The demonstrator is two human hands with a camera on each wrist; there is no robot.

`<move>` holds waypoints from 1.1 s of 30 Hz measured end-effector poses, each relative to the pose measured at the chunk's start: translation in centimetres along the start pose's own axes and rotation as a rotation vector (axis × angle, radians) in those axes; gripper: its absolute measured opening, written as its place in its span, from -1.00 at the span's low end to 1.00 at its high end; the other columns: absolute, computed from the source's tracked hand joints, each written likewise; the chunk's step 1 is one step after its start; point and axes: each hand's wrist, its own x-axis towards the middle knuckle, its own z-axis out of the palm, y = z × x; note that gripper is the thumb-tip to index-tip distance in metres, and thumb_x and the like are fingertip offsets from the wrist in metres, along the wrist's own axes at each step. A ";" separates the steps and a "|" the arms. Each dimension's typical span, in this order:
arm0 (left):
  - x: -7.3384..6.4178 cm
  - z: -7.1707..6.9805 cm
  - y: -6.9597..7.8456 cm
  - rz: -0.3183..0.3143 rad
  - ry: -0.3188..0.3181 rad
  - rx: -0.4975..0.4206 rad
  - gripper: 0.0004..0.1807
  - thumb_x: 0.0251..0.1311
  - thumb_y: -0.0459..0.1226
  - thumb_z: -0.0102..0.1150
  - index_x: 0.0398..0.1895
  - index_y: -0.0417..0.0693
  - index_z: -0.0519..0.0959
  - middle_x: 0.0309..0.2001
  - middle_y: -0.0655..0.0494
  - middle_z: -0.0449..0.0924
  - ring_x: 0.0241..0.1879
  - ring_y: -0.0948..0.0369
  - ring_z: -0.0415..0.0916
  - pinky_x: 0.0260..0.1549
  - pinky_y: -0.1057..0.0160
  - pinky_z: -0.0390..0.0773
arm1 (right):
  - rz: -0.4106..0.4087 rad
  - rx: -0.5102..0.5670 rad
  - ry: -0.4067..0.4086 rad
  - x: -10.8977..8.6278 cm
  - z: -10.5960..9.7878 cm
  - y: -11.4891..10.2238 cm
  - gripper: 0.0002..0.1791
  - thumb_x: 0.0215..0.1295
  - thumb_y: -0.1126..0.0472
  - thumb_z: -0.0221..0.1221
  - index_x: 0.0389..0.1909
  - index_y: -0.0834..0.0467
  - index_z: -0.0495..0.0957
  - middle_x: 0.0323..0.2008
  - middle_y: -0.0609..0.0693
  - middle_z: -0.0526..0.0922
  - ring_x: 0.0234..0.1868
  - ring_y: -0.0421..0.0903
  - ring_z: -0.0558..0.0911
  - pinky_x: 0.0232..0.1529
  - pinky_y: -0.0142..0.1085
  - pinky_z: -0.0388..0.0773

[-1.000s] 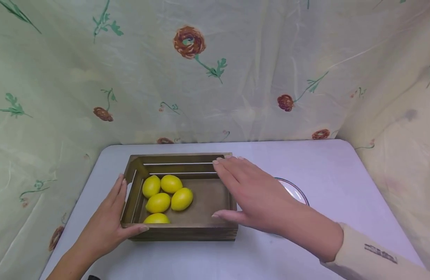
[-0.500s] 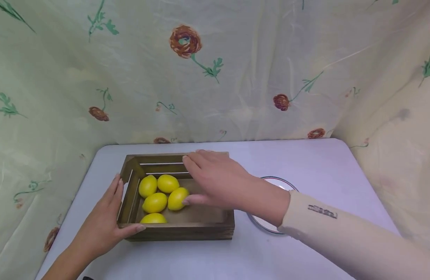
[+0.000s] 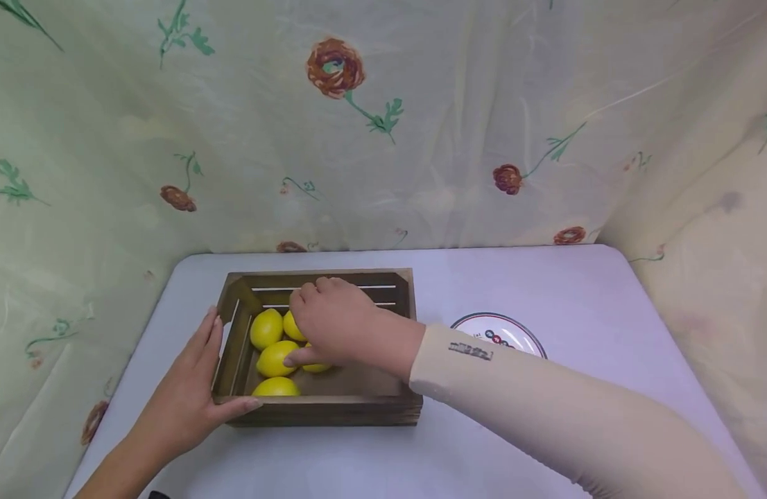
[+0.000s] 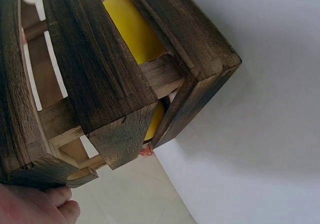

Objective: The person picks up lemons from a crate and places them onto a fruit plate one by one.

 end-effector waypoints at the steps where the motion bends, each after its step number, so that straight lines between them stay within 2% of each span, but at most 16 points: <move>1: 0.0 0.0 0.0 0.003 0.006 0.003 0.39 -0.38 0.57 -0.08 0.44 -0.09 -0.20 0.45 0.15 -0.51 0.37 -0.07 -0.07 0.17 -0.16 0.22 | 0.001 -0.021 -0.017 0.3 0.2 -0.2 0.00 0.06 -0.51 -0.11 0.26 0.23 0.27 0.15 0.11 0.42 0.17 0.06 0.39 0.23 -0.14 0.29; 5: 0.0 -0.1 -0.2 0.012 0.009 0.006 0.37 -0.36 0.56 -0.08 0.44 -0.10 -0.19 0.46 0.13 -0.49 0.37 -0.07 -0.08 0.17 -0.16 0.21 | 0.000 -0.071 -0.120 1.2 1.1 -0.6 -0.04 0.06 -0.46 -0.04 0.26 0.22 0.28 0.13 0.10 0.45 0.08 0.03 0.46 0.15 -0.17 0.38; 9: -0.1 0.0 -0.2 0.015 0.000 0.006 0.38 -0.36 0.56 -0.08 0.44 -0.11 -0.20 0.46 0.12 -0.50 0.37 -0.06 -0.08 0.18 -0.15 0.20 | 0.026 0.027 -0.242 1.8 2.4 -0.5 -0.14 0.05 -0.39 0.07 0.19 0.18 0.36 0.02 0.03 0.51 -0.09 -0.05 0.53 -0.09 -0.21 0.53; 13: 0.0 0.0 -0.1 0.024 -0.005 0.006 0.38 -0.35 0.56 -0.08 0.44 -0.13 -0.20 0.46 0.11 -0.49 0.37 -0.05 -0.09 0.20 -0.14 0.19 | 0.077 0.102 -0.322 2.3 3.6 0.1 -0.24 0.01 -0.36 0.14 0.08 0.13 0.45 -0.06 -0.02 0.54 -0.21 -0.11 0.54 -0.28 -0.20 0.57; 18: 0.0 -0.1 -0.2 0.024 -0.009 0.002 0.39 -0.35 0.56 -0.08 0.44 -0.14 -0.22 0.45 0.10 -0.51 0.38 -0.06 -0.12 0.20 -0.15 0.17 | 0.102 0.155 -0.349 3.4 5.0 0.7 -0.31 -0.02 -0.40 0.14 -0.11 0.10 0.50 -0.29 -0.07 0.56 -0.41 -0.15 0.50 -0.42 -0.22 0.53; 22: 0.0 0.0 -0.3 0.022 -0.009 0.003 0.38 -0.35 0.56 -0.08 0.44 -0.13 -0.22 0.45 0.12 -0.53 0.38 -0.05 -0.13 0.20 -0.15 0.16 | 0.134 0.199 -0.378 4.1 5.8 1.1 -0.35 -0.04 -0.44 0.10 -0.28 0.07 0.52 -0.49 -0.10 0.50 -0.50 -0.15 0.44 -0.50 -0.27 0.45; 25: 0.1 0.0 -0.3 0.022 -0.008 0.002 0.38 -0.35 0.56 -0.08 0.44 -0.13 -0.21 0.45 0.14 -0.53 0.38 -0.05 -0.12 0.20 -0.15 0.17 | 0.164 0.218 -0.399 4.5 6.4 1.1 -0.39 -0.04 -0.45 0.10 -0.40 0.04 0.51 -0.51 -0.10 0.49 -0.52 -0.14 0.41 -0.51 -0.26 0.42; 33: 0.0 0.1 -0.4 0.016 -0.003 0.002 0.38 -0.35 0.56 -0.07 0.44 -0.12 -0.20 0.45 0.14 -0.51 0.39 -0.04 -0.13 0.20 -0.16 0.16 | 0.196 0.211 -0.455 5.2 7.1 0.5 -0.49 -0.06 -0.34 0.22 -0.37 0.03 0.55 -0.48 -0.12 0.54 -0.50 -0.14 0.45 -0.45 -0.24 0.49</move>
